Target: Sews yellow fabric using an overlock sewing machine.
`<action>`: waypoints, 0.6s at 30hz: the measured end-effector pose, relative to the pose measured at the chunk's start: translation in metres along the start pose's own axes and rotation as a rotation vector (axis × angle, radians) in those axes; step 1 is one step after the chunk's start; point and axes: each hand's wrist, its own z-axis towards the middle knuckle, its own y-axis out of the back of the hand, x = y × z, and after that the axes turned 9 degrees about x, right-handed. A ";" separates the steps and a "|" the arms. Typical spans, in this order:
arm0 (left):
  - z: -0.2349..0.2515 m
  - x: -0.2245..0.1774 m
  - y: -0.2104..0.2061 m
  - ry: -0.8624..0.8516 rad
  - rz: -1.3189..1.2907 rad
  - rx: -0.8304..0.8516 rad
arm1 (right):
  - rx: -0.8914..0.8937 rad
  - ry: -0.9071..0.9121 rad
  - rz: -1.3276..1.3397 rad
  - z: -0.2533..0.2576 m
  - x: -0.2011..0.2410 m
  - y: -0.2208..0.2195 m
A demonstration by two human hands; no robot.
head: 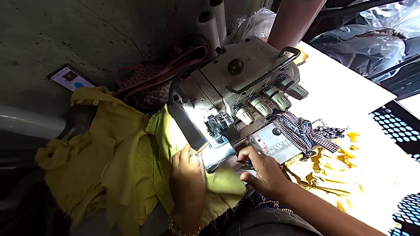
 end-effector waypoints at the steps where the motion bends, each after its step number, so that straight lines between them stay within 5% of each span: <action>1: -0.004 0.001 0.002 0.006 -0.012 -0.005 | -0.001 0.039 -0.054 0.008 0.010 0.008; 6: -0.018 0.005 0.010 0.010 -0.066 -0.026 | -0.099 0.142 -0.462 0.049 0.045 0.013; 12: -0.023 0.008 0.008 -0.002 -0.105 -0.050 | -0.010 0.113 -0.639 0.069 0.056 -0.007; 18: -0.031 0.009 0.003 -0.124 -0.187 -0.092 | -0.037 -0.066 -0.090 0.041 0.047 0.017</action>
